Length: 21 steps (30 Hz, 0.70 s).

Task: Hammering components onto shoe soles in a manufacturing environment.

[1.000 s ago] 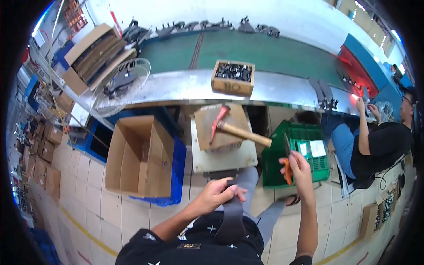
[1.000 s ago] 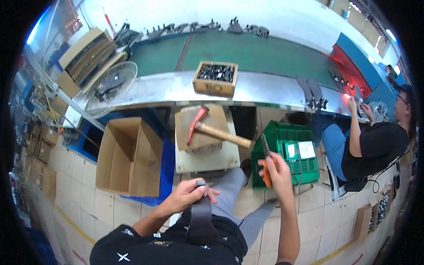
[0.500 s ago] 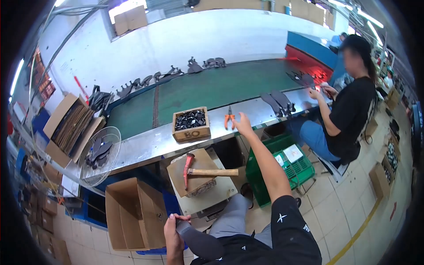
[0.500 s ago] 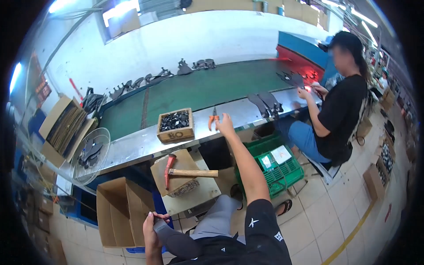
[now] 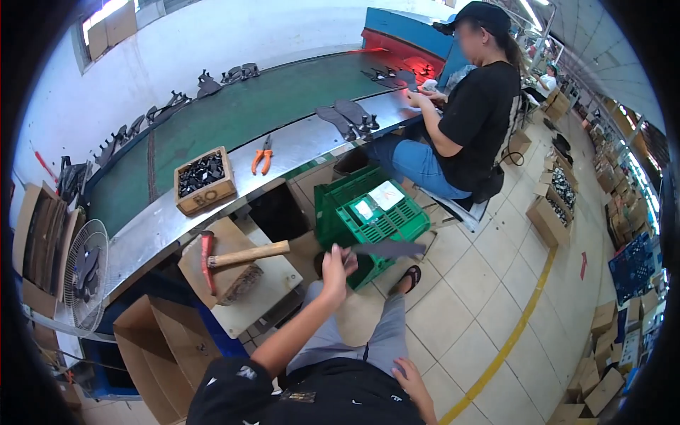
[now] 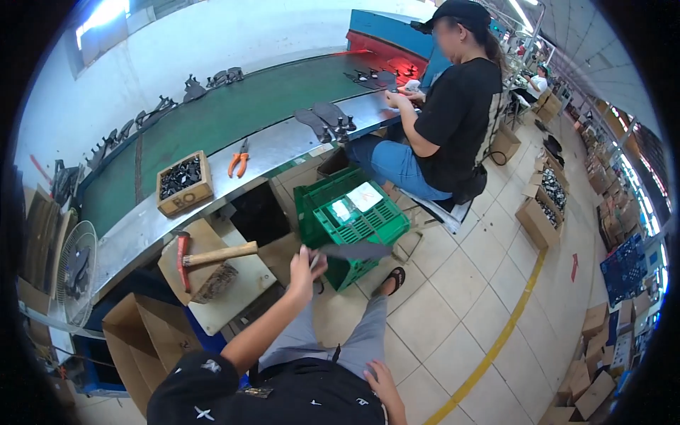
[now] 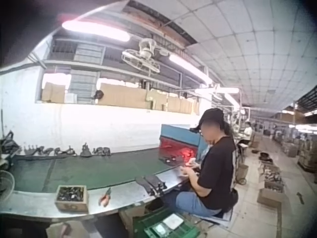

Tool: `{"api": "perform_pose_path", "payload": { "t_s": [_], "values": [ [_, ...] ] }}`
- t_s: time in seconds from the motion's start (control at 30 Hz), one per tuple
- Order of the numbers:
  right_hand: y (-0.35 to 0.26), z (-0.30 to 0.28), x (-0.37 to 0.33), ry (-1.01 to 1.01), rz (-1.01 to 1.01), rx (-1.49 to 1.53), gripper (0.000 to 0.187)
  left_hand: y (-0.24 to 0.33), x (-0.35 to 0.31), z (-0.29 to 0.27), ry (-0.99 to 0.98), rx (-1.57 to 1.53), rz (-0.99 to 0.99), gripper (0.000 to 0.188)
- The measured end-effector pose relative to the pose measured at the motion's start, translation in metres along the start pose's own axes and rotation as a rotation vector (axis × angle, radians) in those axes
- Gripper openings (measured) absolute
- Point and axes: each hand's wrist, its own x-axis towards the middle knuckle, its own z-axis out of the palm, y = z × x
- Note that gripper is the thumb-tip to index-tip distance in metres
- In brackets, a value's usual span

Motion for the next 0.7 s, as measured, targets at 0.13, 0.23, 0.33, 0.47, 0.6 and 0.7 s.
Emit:
{"api": "perform_pose_path", "payload": {
  "t_s": [0.13, 0.23, 0.33, 0.47, 0.6, 0.7],
  "values": [
    [-0.030, -0.010, -0.013, 0.063, 0.032, -0.082, 0.034, -0.006, 0.085, 0.045, -0.048, 0.522, 0.489, 0.050],
    [-0.026, -0.012, -0.004, 0.071, 0.028, -0.110, 0.026, -0.039, 0.115, 0.036, -0.004, 0.749, 0.709, 0.076],
    [-0.011, -0.004, -0.003, 0.064, 0.139, -0.159, 0.021, -0.071, 0.087, -0.003, -0.230, 0.611, 0.605, 0.055],
    [-0.014, -0.014, -0.010, 0.080, 0.124, -0.217, 0.022, -0.078, -0.015, -0.105, -0.383, 0.668, 0.385, 0.040],
    [-0.021, -0.021, 0.022, -0.112, 0.173, -0.146, 0.031, -0.044, -0.111, -0.217, -0.139, 1.044, 0.386, 0.029],
    [-0.033, 0.001, 0.097, -0.417, 0.079, -0.472, 0.036, -0.059, -0.163, -0.321, 0.166, 1.090, 0.130, 0.034]
  ]
}}
